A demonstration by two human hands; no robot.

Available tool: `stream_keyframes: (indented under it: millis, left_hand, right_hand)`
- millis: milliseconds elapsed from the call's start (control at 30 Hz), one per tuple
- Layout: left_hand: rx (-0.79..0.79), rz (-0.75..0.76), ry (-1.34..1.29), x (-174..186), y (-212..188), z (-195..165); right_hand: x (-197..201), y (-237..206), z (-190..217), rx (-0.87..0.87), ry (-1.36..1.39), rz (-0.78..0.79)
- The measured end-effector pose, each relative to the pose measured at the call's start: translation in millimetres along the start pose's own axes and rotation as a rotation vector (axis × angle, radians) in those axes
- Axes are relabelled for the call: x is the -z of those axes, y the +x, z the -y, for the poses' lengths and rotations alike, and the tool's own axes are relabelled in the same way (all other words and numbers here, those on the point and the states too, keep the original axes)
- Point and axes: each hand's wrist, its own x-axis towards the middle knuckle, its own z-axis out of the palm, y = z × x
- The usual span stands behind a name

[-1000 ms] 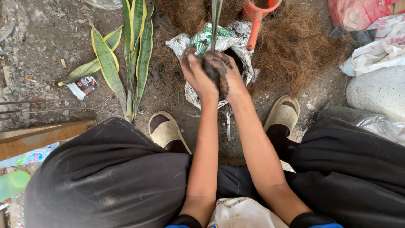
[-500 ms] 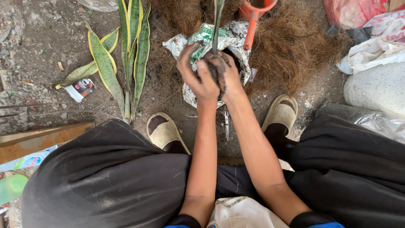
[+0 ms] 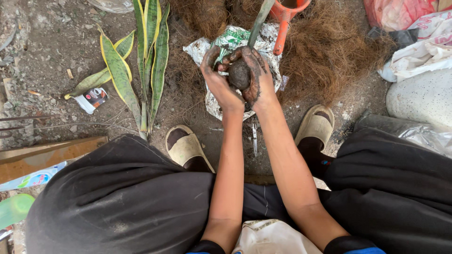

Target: The person sits on the ground and packs soil into a coconut coir liner held in the left hand. They repeatedly scoop soil from a nearby bag with the right hand and press it into the liner around a plant stem. The person continues to fill and compact the soil within the liner.

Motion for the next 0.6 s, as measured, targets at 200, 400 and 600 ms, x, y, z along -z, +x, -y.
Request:
stream_keyframes:
  millis: [200, 400, 600]
  left_hand:
    - [-0.235, -0.076, 0.305, 0.3, -3.0, -3.9]
    - [0.640, -0.262, -0.178, 7.7, 13.0, 2.1]
    - [0.372, -0.107, -0.194, -0.3, 5.7, -2.0]
  right_hand:
    - [9.0, -0.3, -17.2, -0.019, -0.228, 0.131]
    - [2.7, 3.9, -3.7, -0.186, -0.273, 0.017]
    - [0.0, 1.6, -2.7, -0.062, -0.122, -0.060]
